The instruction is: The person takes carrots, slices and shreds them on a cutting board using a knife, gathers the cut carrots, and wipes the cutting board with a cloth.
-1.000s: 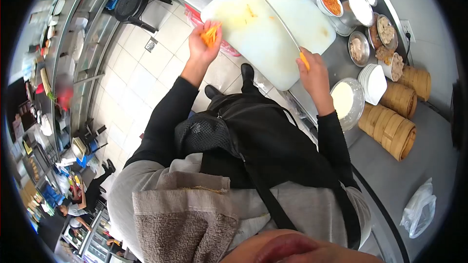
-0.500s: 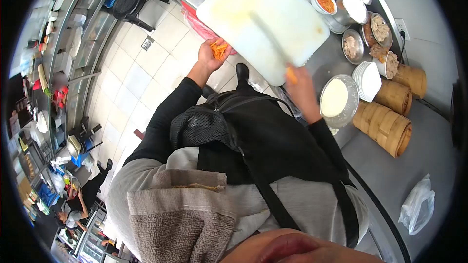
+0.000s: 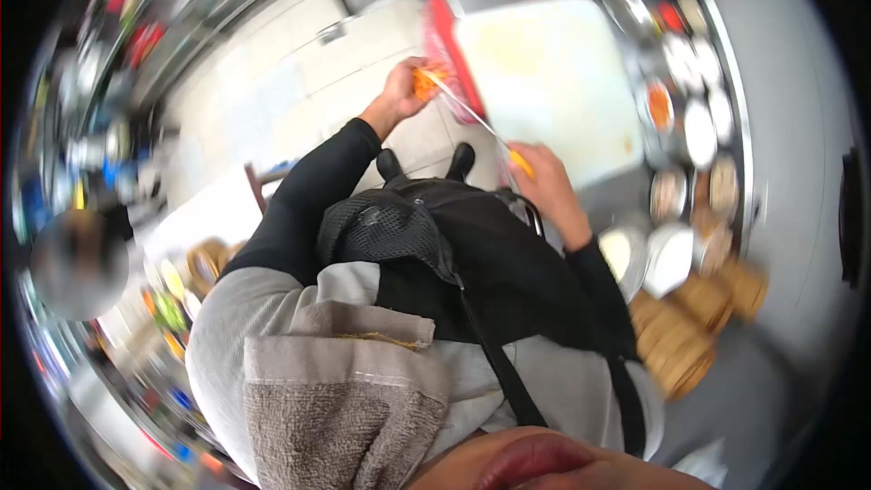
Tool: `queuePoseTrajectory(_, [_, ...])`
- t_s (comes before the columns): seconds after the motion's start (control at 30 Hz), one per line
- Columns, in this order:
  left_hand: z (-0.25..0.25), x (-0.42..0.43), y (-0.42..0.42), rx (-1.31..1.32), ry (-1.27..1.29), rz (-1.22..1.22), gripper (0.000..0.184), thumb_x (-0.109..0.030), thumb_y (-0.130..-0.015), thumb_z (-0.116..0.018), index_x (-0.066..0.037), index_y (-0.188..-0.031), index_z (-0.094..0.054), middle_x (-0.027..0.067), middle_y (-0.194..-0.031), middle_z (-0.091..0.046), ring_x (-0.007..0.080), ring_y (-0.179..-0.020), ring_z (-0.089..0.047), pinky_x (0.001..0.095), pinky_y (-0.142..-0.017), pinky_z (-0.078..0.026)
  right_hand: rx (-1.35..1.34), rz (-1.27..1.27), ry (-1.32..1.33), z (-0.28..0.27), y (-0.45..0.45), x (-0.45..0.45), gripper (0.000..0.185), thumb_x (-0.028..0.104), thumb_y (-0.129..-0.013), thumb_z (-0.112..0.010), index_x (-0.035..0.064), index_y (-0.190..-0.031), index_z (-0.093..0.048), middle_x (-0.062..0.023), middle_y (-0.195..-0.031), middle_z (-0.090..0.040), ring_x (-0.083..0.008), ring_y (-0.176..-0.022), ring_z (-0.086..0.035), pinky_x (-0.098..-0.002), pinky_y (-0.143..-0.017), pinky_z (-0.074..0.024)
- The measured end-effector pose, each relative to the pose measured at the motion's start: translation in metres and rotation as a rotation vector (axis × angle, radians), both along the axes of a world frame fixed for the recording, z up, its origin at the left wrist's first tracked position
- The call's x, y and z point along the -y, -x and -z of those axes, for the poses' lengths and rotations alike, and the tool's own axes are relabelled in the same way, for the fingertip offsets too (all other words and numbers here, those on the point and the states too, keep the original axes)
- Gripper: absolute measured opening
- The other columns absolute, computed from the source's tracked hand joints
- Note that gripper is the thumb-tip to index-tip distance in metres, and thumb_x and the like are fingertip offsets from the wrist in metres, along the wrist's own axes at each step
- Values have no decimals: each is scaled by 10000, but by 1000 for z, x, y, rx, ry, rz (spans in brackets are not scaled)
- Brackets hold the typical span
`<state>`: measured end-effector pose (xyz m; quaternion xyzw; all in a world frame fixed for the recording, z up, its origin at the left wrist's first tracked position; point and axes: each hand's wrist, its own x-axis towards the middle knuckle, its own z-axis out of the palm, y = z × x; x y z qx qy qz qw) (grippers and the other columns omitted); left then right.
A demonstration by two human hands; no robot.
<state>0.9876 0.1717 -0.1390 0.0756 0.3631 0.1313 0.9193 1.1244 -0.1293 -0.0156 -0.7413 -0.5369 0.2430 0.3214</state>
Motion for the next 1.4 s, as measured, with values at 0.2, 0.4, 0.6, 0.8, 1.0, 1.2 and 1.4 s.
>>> queuePoseTrajectory(0.2, [-56, -12, 197, 186, -23, -662, 348, -239, -952, -466, 41, -1060, -640, 239, -1127, -677, 383, -1083, -663, 458, -958, -557, -571, 331, 20, 23, -34, -76, 466, 143, -985, -633, 53, -1421, -495, 12, -883, -597, -48, -638, -511, -191, -525, -434])
queuePoseTrajectory(0.4, [-191, 47, 508, -32, -603, -1556, 297, -205, -934, -500, 40, -975, -665, 215, -994, -703, 336, -957, -685, 400, -849, -582, -382, -98, 123, -4, 9, -189, 408, 188, -987, -633, 34, -1354, -548, -1, -870, -590, -62, -675, -550, -206, -526, -457])
queuePoseTrajectory(0.6, [-185, 155, 891, -416, -1125, -1768, 355, -193, -845, -679, -26, -1158, -679, 148, -913, -689, 272, -851, -682, 394, -762, -577, -339, -396, 213, -2, 120, -290, 392, 180, -996, -627, 7, -1340, -560, 1, -870, -590, -52, -643, -527, -199, -522, -441])
queuePoseTrajectory(0.8, [-185, 191, 947, -2282, -488, -63, 433, -392, -864, -608, 12, -978, -719, 234, -1111, -711, 385, -1051, -669, 455, -930, -505, -284, -489, 271, -1, 195, -355, 385, 166, -989, -641, 1, -1329, -565, 5, -911, -611, -40, -636, -510, -195, -501, -419])
queuePoseTrajectory(1.0, [-195, 151, 960, -2598, -350, -135, 367, -250, -887, -605, -181, -1232, -708, 180, -1149, -716, 365, -1083, -677, 509, -932, -526, -224, -400, 244, -14, 222, -384, 342, 164, -995, -625, 21, -1302, -574, 12, -928, -613, -30, -643, -516, -176, -498, -415])
queuePoseTrajectory(1.2, [-161, 38, 1029, -2438, -466, -482, 427, -421, -841, -634, -42, -994, -761, 252, -1029, -711, 442, -988, -668, 498, -868, -532, -175, -343, 222, -13, 232, -401, 284, 156, -999, -610, 46, -1260, -595, 36, -840, -581, -25, -595, -493, -185, -475, -397])
queuePoseTrajectory(1.4, [-100, -56, 1075, -2378, -461, -235, 407, -430, -861, -540, -114, -990, -763, 211, -1090, -704, 410, -1035, -661, 499, -907, -515, -171, -225, 250, -6, 223, -396, 276, 172, -972, -636, 86, -1233, -622, 44, -779, -572, -46, -590, -526, -200, -489, -440])
